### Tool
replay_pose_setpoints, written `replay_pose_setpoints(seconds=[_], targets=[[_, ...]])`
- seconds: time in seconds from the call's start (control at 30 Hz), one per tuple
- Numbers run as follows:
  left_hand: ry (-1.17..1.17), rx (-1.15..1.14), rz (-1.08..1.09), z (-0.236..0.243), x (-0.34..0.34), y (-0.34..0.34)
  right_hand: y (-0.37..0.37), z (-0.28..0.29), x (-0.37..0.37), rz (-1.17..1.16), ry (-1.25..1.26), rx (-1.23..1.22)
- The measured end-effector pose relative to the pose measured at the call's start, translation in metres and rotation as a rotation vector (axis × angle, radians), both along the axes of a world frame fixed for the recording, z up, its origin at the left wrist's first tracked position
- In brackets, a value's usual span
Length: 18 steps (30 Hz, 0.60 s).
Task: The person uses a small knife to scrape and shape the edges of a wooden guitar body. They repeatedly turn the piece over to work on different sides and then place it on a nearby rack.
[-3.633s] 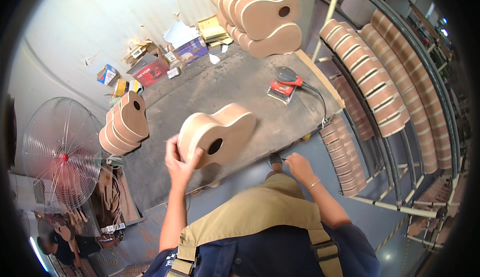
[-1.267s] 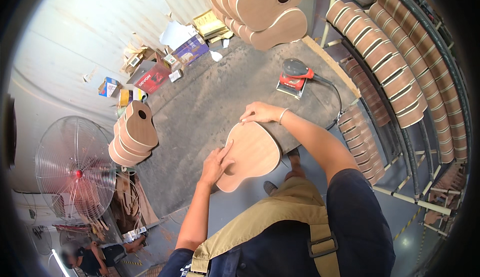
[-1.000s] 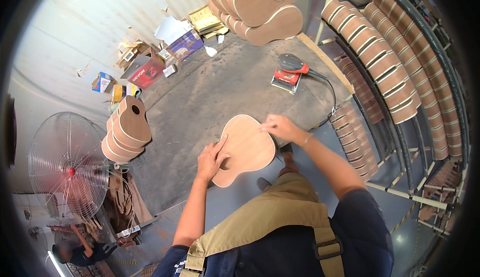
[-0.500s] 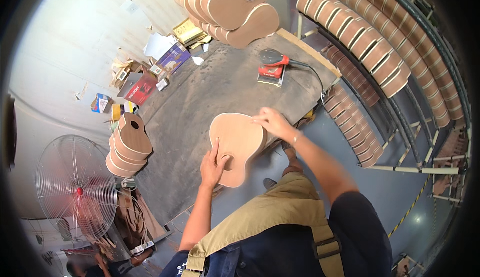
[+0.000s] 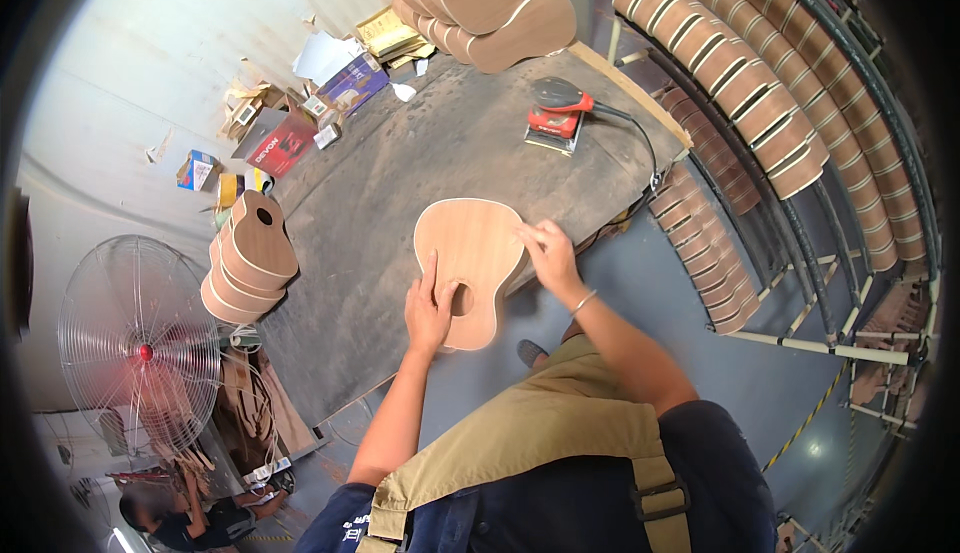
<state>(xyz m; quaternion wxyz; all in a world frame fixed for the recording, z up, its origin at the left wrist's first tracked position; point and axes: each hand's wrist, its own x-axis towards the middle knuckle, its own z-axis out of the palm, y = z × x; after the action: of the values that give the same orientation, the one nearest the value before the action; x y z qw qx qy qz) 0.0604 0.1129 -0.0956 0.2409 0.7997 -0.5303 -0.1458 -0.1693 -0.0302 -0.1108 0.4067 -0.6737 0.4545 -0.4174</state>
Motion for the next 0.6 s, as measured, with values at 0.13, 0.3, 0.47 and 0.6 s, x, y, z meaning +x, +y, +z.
replay_pose_setpoints(seconds=[0.13, 0.3, 0.47, 0.6], targets=[[0.011, 0.003, 0.004, 0.003, -0.001, -0.002, 0.050, -0.005, 0.015, -0.137, -0.004, -0.055], [-0.001, -0.024, 0.000, -0.001, 0.001, -0.003, 0.091, -0.009, 0.025, 0.001, -0.050, -0.032], [-0.006, -0.037, 0.008, -0.003, 0.001, 0.000, 0.109, -0.007, 0.017, 0.225, -0.067, 0.098], [-0.008, -0.042, 0.012, -0.001, 0.001, 0.001, 0.134, -0.009, 0.001, 0.333, -0.002, 0.070]])
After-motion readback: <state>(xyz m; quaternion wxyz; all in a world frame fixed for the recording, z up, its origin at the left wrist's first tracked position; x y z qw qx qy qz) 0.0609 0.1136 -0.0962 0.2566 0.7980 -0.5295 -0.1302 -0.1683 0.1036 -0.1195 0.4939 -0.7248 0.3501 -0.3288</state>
